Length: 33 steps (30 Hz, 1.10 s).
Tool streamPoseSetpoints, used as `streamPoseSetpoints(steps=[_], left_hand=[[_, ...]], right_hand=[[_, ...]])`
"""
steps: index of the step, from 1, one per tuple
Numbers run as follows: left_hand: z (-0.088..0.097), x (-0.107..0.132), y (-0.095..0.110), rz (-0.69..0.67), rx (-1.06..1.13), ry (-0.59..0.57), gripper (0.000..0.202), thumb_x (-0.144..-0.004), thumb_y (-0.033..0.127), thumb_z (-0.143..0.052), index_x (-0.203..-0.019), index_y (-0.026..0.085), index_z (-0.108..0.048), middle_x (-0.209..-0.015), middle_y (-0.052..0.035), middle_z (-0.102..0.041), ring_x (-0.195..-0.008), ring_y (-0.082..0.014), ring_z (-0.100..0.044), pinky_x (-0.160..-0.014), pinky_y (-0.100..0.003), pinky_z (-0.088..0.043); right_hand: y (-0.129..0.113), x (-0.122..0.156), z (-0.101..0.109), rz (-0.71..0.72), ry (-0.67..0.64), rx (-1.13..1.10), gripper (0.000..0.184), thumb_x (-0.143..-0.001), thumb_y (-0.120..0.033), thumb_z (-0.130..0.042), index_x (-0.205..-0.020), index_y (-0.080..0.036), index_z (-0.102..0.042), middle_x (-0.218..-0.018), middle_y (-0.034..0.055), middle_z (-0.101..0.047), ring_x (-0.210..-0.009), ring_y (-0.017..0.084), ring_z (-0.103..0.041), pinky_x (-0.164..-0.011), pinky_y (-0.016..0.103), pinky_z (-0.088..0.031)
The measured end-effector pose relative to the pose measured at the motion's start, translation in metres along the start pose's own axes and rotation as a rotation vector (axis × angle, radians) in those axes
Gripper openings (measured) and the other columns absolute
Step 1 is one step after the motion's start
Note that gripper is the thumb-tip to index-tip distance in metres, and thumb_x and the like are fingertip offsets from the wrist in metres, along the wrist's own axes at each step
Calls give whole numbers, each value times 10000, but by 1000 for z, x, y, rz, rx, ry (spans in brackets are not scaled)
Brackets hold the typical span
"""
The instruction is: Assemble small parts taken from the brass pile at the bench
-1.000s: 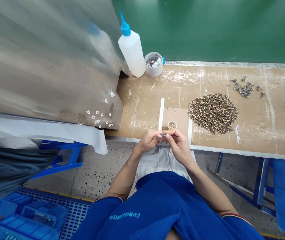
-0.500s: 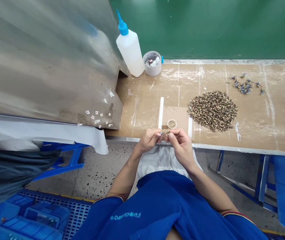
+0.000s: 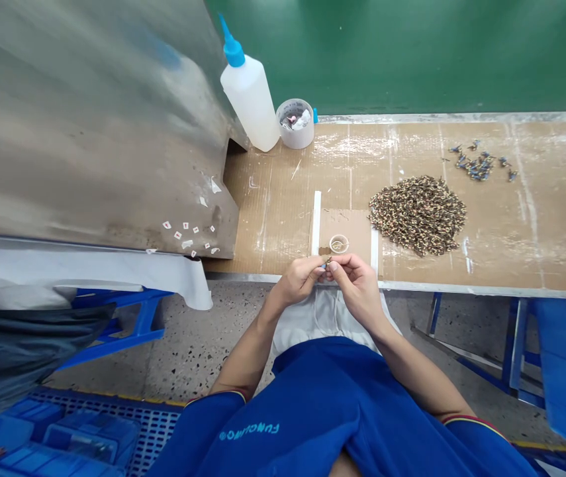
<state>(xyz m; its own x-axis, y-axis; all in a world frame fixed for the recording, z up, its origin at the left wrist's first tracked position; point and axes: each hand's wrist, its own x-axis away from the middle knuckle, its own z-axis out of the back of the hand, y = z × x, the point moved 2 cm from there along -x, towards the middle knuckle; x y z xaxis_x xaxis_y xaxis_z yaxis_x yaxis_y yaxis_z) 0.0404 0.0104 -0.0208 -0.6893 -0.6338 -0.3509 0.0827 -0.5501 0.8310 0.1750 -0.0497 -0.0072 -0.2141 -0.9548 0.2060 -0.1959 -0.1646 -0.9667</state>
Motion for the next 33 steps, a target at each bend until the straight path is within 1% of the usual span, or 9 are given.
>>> streamPoseSetpoints(steps=[8, 12, 16, 18, 22, 24, 29, 33], left_hand=[[-2, 1, 1, 5, -7, 46, 410, -1074, 352, -306, -755, 169, -486, -666, -9, -535, -583, -118, -493, -570, -233, -387], [-3, 1, 1, -8, -24, 51, 435, -1075, 369, -296, -715, 179, -450, -623, 6, -498, -544, -113, -462, -552, -239, -364], [-5, 0, 1, -34, -51, 31, 442, -1075, 376, -289, -694, 189, -411, -582, 23, -446, -506, -110, -421, -542, -251, -340], [-5, 0, 1, -39, -70, 10, 442, -1074, 384, -284, -693, 193, -401, -576, 25, -433, -501, -114, -411, -537, -259, -329], [-6, -1, 1, -54, -91, -6, 438, -1071, 381, -293, -677, 202, -357, -568, 24, -417, -498, -118, -398, -528, -263, -312], [-6, -2, 2, -67, -89, -6, 429, -1070, 366, -300, -676, 204, -350, -568, 22, -422, -498, -119, -398, -526, -262, -310], [-7, -1, 2, -55, -88, 4, 405, -1066, 340, -312, -689, 203, -369, -575, 17, -443, -498, -122, -402, -526, -257, -316], [-9, 0, 0, -59, -129, 13, 400, -1065, 326, -315, -689, 202, -373, -587, 14, -457, -514, -123, -417, -539, -254, -329]], right_hand=[[-1, 1, -1, 4, -6, 12, 407, -811, -616, -706, -855, -217, -633, -711, 6, -658, -644, 157, -642, -685, 343, -612], [-4, 2, 0, 23, -9, 44, 386, -835, -599, -688, -851, -217, -627, -710, 10, -662, -633, 159, -643, -652, 330, -601], [-9, 1, 5, 64, -44, 161, 324, -870, -531, -673, -839, -210, -639, -760, 34, -687, -672, 173, -664, -663, 327, -581], [-9, 0, 9, 64, -69, 195, 324, -877, -526, -665, -824, -208, -637, -765, 38, -690, -691, 180, -672, -669, 325, -572], [-8, -1, 14, 44, -141, 166, 365, -870, -563, -656, -815, -203, -630, -698, 10, -655, -652, 159, -642, -631, 295, -544], [-7, -1, 15, 40, -157, 152, 375, -866, -571, -661, -823, -199, -631, -700, 8, -649, -654, 153, -634, -629, 286, -533], [-4, 3, 12, 13, -107, 111, 388, -860, -582, -667, -802, -202, -615, -706, 4, -627, -657, 148, -615, -642, 289, -533], [0, 5, 11, -8, -71, 78, 405, -852, -603, -664, -808, -204, -614, -720, 4, -624, -656, 144, -598, -641, 290, -536]])
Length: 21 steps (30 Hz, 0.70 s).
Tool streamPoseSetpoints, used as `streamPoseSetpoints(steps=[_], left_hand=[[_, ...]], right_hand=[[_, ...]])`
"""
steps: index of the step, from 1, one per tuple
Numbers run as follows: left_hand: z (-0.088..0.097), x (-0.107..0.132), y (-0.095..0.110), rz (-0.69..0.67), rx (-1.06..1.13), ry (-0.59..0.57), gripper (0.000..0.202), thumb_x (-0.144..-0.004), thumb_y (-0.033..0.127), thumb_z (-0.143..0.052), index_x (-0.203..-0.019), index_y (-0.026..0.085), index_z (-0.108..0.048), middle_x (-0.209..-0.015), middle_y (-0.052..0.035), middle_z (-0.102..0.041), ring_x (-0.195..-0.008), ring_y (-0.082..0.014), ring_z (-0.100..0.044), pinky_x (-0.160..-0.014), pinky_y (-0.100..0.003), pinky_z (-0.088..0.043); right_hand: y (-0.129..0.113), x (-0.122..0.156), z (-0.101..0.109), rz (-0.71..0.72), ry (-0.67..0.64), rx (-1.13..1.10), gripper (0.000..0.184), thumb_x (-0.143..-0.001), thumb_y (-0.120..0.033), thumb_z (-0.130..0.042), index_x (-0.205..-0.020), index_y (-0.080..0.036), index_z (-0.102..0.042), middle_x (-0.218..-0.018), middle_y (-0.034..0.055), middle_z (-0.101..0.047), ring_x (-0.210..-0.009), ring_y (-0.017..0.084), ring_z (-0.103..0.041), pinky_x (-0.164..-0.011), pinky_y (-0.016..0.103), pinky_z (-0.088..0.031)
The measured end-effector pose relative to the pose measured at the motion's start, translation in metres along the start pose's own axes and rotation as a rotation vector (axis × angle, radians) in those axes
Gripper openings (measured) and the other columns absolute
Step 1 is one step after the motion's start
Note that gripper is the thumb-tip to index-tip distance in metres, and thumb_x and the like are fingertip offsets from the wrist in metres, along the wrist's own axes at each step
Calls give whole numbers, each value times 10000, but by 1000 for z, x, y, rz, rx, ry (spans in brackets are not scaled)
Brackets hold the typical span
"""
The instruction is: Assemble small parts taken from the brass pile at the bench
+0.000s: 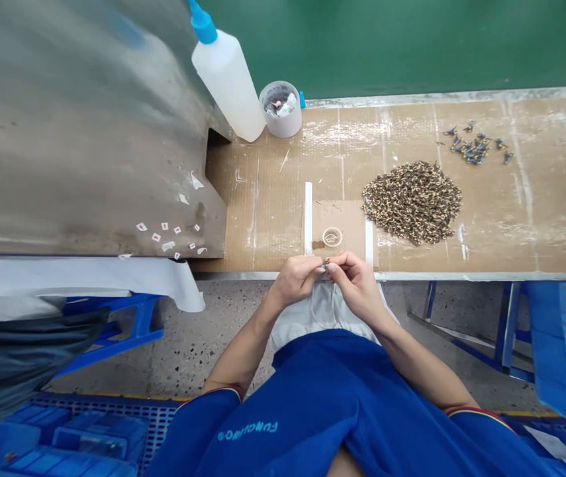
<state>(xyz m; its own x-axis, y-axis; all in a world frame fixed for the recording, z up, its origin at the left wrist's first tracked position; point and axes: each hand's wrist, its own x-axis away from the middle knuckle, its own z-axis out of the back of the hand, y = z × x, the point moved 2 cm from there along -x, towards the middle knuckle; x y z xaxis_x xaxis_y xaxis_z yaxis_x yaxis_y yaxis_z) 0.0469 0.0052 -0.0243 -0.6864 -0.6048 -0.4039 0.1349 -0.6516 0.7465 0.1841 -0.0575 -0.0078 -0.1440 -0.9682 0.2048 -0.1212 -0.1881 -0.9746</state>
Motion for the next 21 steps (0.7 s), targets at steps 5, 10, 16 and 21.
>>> streamPoseSetpoints(steps=[5, 10, 16, 21], left_hand=[[-1, 0, 0, -10, -36, -22, 391, -1065, 309, -306, -702, 198, -399, -607, 11, -478, -538, -125, -441, -556, -251, -347], [-1, 0, 1, -4, -72, -84, 396, -1067, 322, -289, -741, 184, -466, -638, -8, -526, -574, -139, -468, -579, -261, -357], [-2, -1, 0, -6, -76, -92, 407, -1068, 321, -290, -735, 180, -479, -627, -9, -537, -562, -140, -465, -573, -260, -355], [-3, -2, 1, -26, -114, -88, 425, -1067, 321, -284, -698, 189, -448, -599, -8, -518, -546, -145, -460, -554, -265, -333]], right_hand=[[4, 0, 3, -41, 9, -54, 419, -824, -612, -694, -777, -202, -624, -714, 6, -641, -647, 139, -594, -625, 287, -536], [7, 0, 12, -88, -24, -120, 393, -783, -585, -754, -804, -203, -665, -735, 8, -682, -636, 133, -609, -643, 298, -556], [8, 0, 15, -70, -8, -81, 403, -770, -591, -765, -785, -203, -653, -701, 0, -660, -613, 134, -605, -613, 292, -546], [9, -1, 12, 16, -11, -27, 403, -821, -595, -713, -759, -212, -607, -684, -9, -607, -608, 129, -566, -577, 265, -496]])
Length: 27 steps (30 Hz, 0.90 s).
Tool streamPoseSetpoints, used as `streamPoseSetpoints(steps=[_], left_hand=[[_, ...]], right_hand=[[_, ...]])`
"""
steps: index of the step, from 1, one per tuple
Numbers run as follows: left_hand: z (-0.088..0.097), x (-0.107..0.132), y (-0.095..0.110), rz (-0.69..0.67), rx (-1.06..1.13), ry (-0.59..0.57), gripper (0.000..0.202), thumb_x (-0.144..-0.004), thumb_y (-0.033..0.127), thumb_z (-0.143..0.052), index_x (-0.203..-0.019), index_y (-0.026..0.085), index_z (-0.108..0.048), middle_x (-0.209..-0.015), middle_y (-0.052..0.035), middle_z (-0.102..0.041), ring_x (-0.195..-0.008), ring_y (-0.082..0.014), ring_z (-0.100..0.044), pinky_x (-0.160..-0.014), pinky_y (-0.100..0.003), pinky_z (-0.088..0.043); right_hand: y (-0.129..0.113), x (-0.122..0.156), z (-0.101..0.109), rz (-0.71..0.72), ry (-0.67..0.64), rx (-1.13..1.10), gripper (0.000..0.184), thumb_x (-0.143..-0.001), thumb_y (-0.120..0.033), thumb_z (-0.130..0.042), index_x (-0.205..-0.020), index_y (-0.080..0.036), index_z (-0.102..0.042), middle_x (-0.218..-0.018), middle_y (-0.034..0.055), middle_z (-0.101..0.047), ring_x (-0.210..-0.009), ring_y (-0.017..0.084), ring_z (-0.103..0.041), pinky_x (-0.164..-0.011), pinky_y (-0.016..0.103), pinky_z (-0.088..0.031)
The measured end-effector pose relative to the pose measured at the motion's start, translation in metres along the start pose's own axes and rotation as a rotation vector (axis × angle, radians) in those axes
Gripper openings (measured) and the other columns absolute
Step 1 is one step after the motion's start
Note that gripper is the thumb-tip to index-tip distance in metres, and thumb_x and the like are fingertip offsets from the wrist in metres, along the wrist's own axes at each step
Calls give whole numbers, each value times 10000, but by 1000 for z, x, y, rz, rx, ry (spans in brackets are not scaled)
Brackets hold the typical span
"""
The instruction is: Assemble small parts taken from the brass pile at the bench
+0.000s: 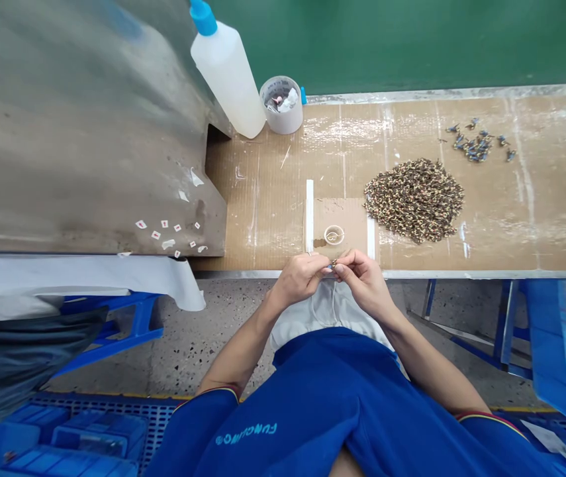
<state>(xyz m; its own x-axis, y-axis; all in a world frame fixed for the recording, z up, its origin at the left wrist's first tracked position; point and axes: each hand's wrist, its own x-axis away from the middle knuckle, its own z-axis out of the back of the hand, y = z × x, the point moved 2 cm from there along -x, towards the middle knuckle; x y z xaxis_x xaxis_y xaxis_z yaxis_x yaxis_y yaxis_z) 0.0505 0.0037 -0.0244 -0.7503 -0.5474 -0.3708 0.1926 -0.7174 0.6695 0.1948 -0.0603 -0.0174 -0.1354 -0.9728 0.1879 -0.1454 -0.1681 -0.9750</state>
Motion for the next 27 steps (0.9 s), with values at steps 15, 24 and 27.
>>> streamPoseSetpoints(steps=[15, 24, 27], left_hand=[[-5, 3, -1, 16, -214, -74, 411, -1039, 253, -287, -687, 181, -487, -596, -15, -517, -553, -148, -477, -550, -265, -330], [-7, 2, 2, 1, -276, -71, 407, -1029, 234, -298, -683, 176, -504, -600, -20, -527, -548, -150, -481, -531, -275, -300], [-6, 1, 2, 49, -244, -79, 455, -1058, 294, -248, -703, 176, -508, -601, -17, -520, -547, -149, -475, -537, -273, -308]], right_hand=[[-2, -3, 11, 98, -109, 239, 240, -927, -360, -598, -753, -220, -510, -715, -5, -553, -659, 148, -513, -619, 286, -405], [-2, -3, 16, 65, -128, 219, 268, -915, -400, -623, -743, -216, -531, -713, -1, -578, -658, 143, -528, -612, 281, -426], [0, -4, 16, 11, -127, 116, 313, -890, -488, -661, -770, -215, -566, -728, 2, -609, -669, 143, -565, -632, 285, -472]])
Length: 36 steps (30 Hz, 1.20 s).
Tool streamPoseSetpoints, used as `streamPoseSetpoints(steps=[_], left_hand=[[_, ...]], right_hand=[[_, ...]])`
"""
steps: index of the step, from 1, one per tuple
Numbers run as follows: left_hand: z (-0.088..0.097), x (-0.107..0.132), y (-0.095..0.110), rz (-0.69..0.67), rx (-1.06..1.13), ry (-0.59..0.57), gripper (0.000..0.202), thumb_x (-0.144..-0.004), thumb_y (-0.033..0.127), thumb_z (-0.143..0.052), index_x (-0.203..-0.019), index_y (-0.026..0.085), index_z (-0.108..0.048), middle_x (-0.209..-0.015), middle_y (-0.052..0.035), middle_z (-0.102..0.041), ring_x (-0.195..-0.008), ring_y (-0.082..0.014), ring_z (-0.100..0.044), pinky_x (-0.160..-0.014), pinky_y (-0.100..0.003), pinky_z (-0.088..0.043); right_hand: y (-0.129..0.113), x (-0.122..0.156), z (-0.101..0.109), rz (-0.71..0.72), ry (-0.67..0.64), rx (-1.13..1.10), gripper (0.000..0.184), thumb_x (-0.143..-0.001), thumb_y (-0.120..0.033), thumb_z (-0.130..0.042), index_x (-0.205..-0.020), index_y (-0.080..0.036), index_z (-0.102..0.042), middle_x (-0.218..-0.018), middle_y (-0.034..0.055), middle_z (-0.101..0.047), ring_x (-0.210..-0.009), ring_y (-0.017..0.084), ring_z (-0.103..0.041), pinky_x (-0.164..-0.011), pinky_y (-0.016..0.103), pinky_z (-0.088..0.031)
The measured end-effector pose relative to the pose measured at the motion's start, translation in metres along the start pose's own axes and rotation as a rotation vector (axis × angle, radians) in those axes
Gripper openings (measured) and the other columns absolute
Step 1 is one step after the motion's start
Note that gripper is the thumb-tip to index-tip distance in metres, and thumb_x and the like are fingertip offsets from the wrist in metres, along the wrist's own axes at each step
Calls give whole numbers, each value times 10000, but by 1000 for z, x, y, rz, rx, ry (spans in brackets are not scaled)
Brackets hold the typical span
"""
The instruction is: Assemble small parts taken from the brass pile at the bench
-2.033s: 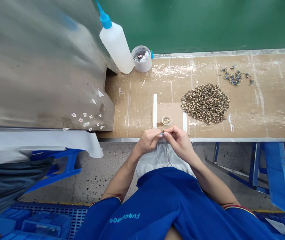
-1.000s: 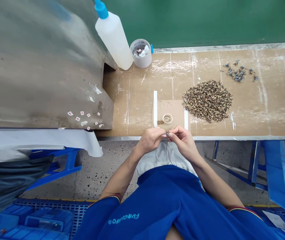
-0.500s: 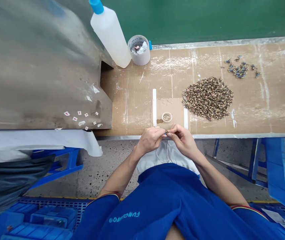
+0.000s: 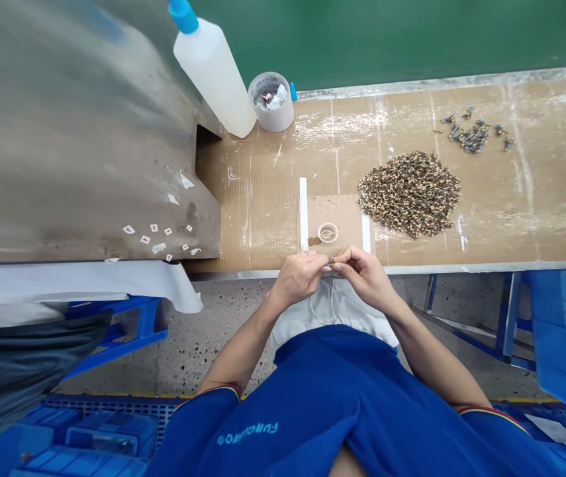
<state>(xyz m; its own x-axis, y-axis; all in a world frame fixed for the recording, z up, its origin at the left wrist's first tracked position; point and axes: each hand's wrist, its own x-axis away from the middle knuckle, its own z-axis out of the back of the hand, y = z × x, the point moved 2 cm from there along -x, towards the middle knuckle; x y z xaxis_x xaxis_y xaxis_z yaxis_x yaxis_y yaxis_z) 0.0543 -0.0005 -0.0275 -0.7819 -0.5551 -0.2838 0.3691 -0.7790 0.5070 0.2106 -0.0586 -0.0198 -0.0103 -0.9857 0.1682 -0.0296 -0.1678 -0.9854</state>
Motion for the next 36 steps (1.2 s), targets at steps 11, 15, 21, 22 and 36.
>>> streamPoseSetpoints(steps=[11, 15, 21, 22, 36], left_hand=[[7, -2, -4, 27, 211, -45, 518, -1070, 465, -234, -736, 176, -505, -646, -22, -567, -597, -147, -530, -582, -265, -381], [8, -2, -5, 43, 295, -20, 454, -1062, 474, -300, -901, 157, -582, -758, -45, -649, -677, -155, -597, -631, -259, -439], [7, -2, -5, 43, 266, 18, 405, -1069, 375, -332, -865, 153, -602, -736, -34, -653, -658, -148, -598, -623, -255, -443], [6, -2, -5, 39, 261, 19, 414, -1070, 366, -329, -836, 155, -598, -718, -29, -644, -644, -145, -589, -613, -254, -438], [1, -1, -6, 44, 166, -35, 391, -1024, 252, -358, -697, 172, -556, -615, -16, -571, -583, -145, -543, -575, -256, -403]], right_hand=[[3, -1, 1, -72, 15, -143, 417, -806, -625, -717, -845, -219, -626, -774, 20, -685, -706, 154, -661, -689, 304, -570], [2, -1, 1, -56, 40, -110, 393, -839, -608, -692, -872, -222, -625, -775, 21, -688, -713, 156, -668, -702, 311, -578], [6, -1, 3, -20, 59, -53, 379, -860, -595, -674, -892, -219, -631, -818, 33, -687, -720, 157, -655, -688, 305, -561], [7, -1, 3, -17, 46, -46, 386, -858, -600, -672, -885, -217, -631, -818, 34, -683, -716, 156, -650, -681, 302, -554], [5, -4, 6, -2, -44, 67, 270, -888, -461, -647, -783, -220, -587, -758, 25, -633, -709, 175, -599, -650, 308, -497]])
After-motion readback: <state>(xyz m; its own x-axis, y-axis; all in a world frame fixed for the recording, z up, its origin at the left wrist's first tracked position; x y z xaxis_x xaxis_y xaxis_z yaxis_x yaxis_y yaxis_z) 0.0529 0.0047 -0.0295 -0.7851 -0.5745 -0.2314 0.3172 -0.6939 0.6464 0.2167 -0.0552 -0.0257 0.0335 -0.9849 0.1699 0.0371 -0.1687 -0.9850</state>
